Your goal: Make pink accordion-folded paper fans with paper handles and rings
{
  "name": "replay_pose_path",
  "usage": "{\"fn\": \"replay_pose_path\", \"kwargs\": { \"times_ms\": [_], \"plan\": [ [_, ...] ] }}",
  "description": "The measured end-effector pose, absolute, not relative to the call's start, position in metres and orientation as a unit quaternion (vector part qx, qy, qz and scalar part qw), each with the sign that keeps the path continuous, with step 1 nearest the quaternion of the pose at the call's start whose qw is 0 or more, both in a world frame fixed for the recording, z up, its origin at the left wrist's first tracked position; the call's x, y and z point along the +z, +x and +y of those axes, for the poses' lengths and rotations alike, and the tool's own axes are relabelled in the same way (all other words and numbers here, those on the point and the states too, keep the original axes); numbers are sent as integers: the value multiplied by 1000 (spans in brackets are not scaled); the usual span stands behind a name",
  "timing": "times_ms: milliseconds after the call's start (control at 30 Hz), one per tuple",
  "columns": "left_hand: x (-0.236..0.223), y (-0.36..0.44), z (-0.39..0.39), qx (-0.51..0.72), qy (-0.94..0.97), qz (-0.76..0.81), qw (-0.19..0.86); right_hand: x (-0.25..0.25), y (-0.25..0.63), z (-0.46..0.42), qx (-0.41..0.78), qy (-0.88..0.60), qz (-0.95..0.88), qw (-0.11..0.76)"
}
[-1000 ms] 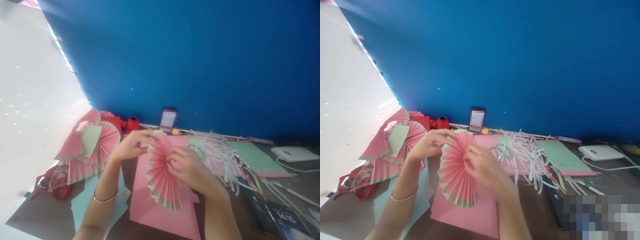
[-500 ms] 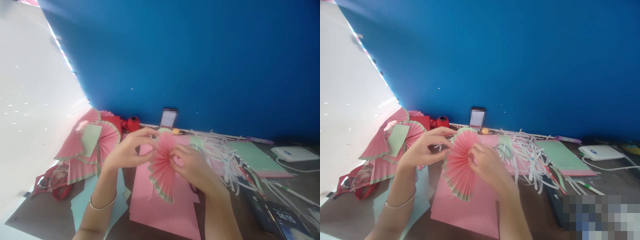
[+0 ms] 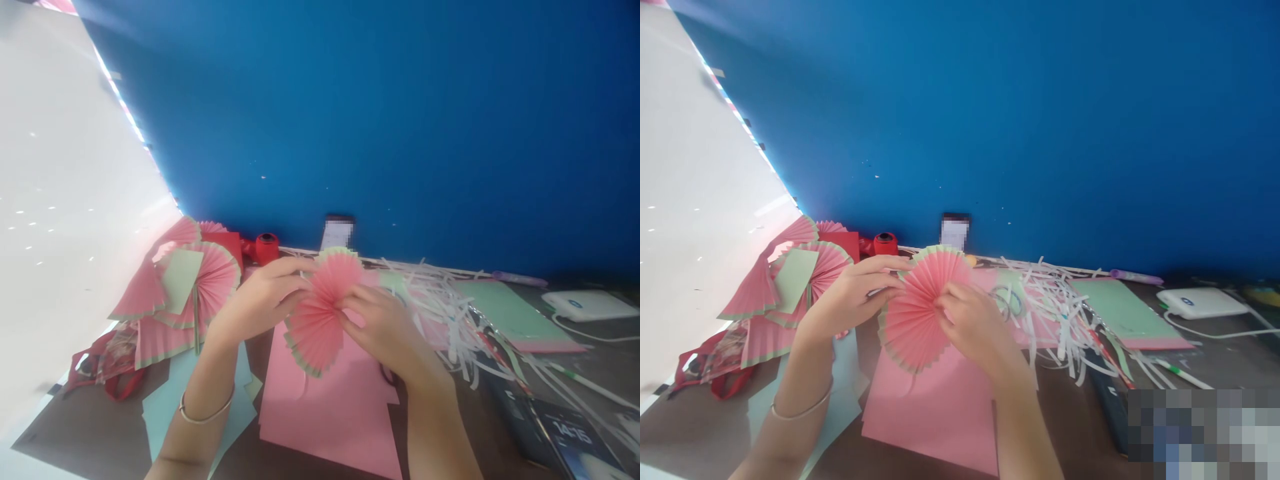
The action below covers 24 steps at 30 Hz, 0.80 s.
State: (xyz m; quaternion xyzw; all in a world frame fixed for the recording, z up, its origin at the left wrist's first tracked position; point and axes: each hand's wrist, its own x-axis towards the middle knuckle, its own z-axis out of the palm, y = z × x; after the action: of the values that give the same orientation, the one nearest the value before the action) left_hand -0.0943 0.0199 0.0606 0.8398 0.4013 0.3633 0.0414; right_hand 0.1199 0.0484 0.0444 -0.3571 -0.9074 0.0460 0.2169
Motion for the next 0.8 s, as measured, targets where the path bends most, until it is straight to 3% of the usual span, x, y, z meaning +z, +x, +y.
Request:
{"fn": "replay_pose_path", "kwargs": {
  "times_ms": [267, 500, 800],
  "plan": [
    [60, -98, 23, 371, 830, 412, 60, 39, 116, 52, 39, -377, -903, 201],
    [61, -100, 25, 407, 819, 396, 80, 46, 116, 47, 71, -331, -901, 271],
    [63, -90, 24, 400, 837, 369, 59, 45, 113, 46, 63, -332, -900, 276]
  ]
}}
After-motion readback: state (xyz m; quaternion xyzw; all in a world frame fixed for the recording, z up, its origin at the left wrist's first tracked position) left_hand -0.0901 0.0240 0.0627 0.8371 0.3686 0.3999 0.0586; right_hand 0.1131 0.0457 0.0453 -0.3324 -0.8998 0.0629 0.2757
